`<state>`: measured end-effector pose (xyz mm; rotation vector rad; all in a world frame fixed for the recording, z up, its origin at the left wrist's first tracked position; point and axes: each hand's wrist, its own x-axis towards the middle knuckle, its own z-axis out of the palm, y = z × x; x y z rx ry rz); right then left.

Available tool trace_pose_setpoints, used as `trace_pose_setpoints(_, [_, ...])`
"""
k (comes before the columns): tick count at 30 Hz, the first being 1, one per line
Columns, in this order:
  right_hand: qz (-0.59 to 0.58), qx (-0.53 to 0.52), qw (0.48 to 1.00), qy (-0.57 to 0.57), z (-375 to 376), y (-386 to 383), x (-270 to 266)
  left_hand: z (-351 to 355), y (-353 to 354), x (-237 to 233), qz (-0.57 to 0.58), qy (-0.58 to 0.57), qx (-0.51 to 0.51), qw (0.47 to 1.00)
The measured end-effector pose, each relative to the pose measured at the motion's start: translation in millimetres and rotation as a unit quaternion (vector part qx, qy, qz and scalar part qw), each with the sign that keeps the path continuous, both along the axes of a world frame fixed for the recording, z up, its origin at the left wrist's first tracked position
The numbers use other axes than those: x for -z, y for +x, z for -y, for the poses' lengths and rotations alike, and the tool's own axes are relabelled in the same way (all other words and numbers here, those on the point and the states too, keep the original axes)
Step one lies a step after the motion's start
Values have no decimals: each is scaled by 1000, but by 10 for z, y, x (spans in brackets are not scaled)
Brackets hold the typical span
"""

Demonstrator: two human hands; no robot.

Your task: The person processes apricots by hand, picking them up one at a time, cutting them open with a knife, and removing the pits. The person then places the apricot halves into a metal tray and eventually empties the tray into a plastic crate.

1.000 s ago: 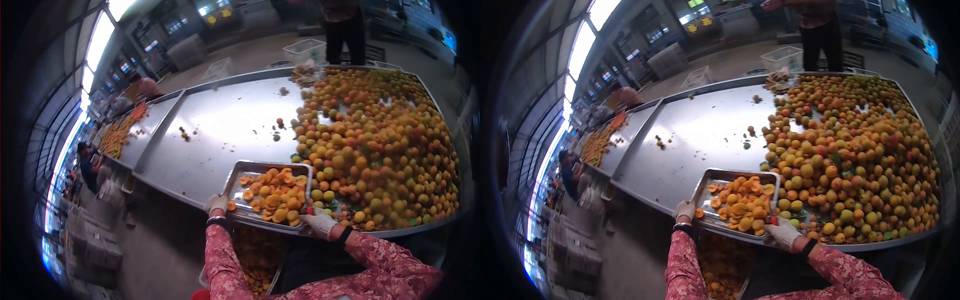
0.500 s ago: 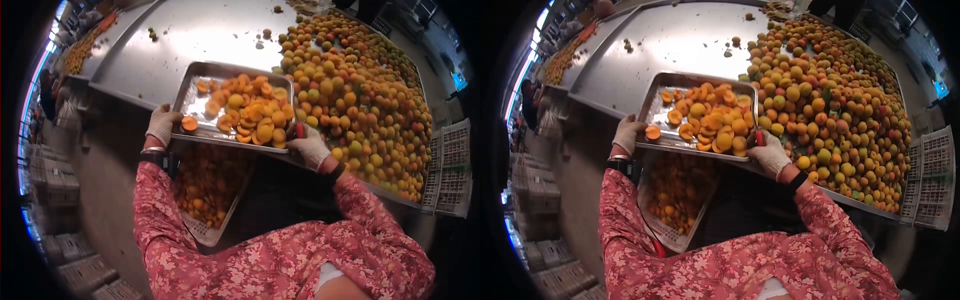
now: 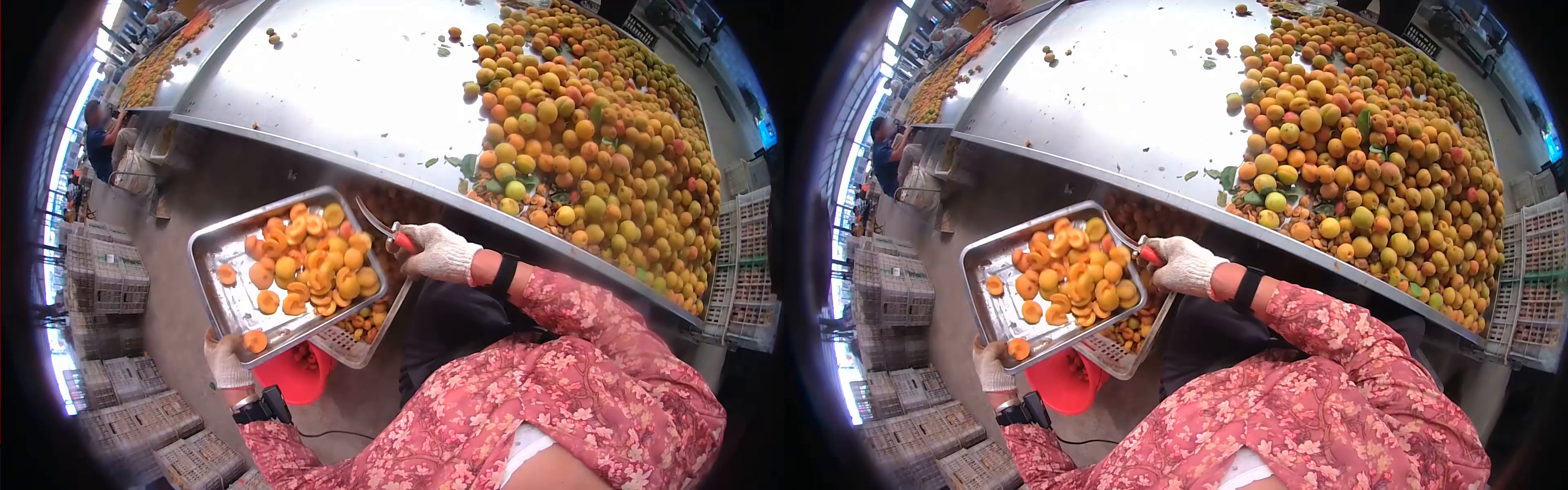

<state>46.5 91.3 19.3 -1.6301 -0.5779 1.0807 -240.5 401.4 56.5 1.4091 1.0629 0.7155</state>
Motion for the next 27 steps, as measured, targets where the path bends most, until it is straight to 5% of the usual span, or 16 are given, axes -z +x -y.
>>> trace_pose_setpoints(1, [35, -11, 999, -11, -18, -25, 8, 0, -25, -11, -3, 4, -2, 1000])
trace_pose_setpoints(4, [10, 0, 1000, 30, 61, -36, 15, 127, 178, 9, -251, 104, 57, 961])
trace_pose_setpoints(7, [27, 25, 999, 8, 224, 81, 99, 33, 152, 571, -410, 411, 74, 811])
trace_pose_setpoints(9, [-19, 61, 998, -20, 326, 134, 72, 210, 241, 528, -430, 364, 78, 823])
trace_pose_setpoints(15, [39, 48, 998, -14, 483, 182, 315, 526, 204, 224, -490, 447, 38, 747])
trace_pose_setpoints(22, [34, 37, 999, -10, 532, 165, 163, 551, -4, -231, -486, 486, -7, 726])
trace_pose_setpoints(27, [120, 103, 987, 17, 753, 243, 179, 612, 87, -479, -490, 494, -43, 717])
